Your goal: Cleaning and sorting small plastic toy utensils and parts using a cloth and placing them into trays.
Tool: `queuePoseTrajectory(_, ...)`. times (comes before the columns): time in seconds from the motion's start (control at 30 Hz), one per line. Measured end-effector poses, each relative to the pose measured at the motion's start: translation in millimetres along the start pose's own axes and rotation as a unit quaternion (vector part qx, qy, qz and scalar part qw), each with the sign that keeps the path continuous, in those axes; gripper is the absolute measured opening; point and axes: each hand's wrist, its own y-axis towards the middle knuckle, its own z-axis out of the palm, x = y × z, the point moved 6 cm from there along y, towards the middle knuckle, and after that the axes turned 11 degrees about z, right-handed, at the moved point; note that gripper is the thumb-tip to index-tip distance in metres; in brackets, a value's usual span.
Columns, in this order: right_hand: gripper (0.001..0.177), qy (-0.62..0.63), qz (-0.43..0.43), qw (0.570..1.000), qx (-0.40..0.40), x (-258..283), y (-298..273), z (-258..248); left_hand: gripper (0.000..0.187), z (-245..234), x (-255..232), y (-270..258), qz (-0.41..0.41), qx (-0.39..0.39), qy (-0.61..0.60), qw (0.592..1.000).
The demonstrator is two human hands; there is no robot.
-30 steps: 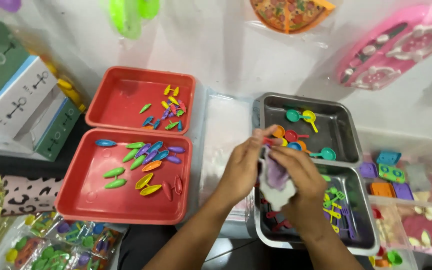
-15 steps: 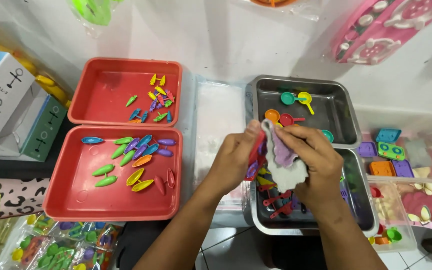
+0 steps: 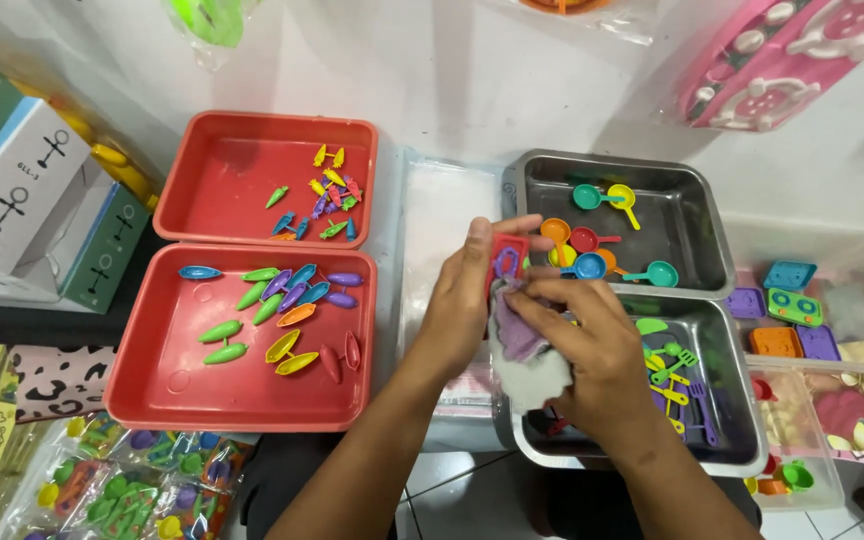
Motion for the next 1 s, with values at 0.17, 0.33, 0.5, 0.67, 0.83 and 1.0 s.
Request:
queuePoseTrajectory(0.17,0.029,0.059,0.026,0.998,0.005,-6,-4,1,0.072,10,-2,-7,0.006,0.058,0.09,0.994)
queuePoseTrajectory(0.33,0.033,0.061,0.006,0.996,-0.061,-5,-3,-6,0.072,15,-8,-8,0.002,0.089,0.137,0.987)
queuePoseTrajectory(0.5,0.038,0.046,0.025,0.991,-0.123,-38,-13,-25,0.071,14,13,-11,-0.034,0.097,0.075,0.992)
queuePoseTrajectory(0.67,0.034,0.038,0.036,0.989,-0.14,-36,-12,-30,0.074,15,2,-10,-0.049,0.101,0.073,0.991)
queuePoseTrajectory(0.83,0.02,-0.038,0.001,0.995,-0.097,-5,2,-14,0.075,14,-8,-4,-0.028,0.125,0.127,0.984)
queuePoseTrajectory(1.0,0.022,-0.013,0.025,0.996,-0.084,-5,6,-20,0.067,20,-24,-8,0.013,0.129,0.148,0.981)
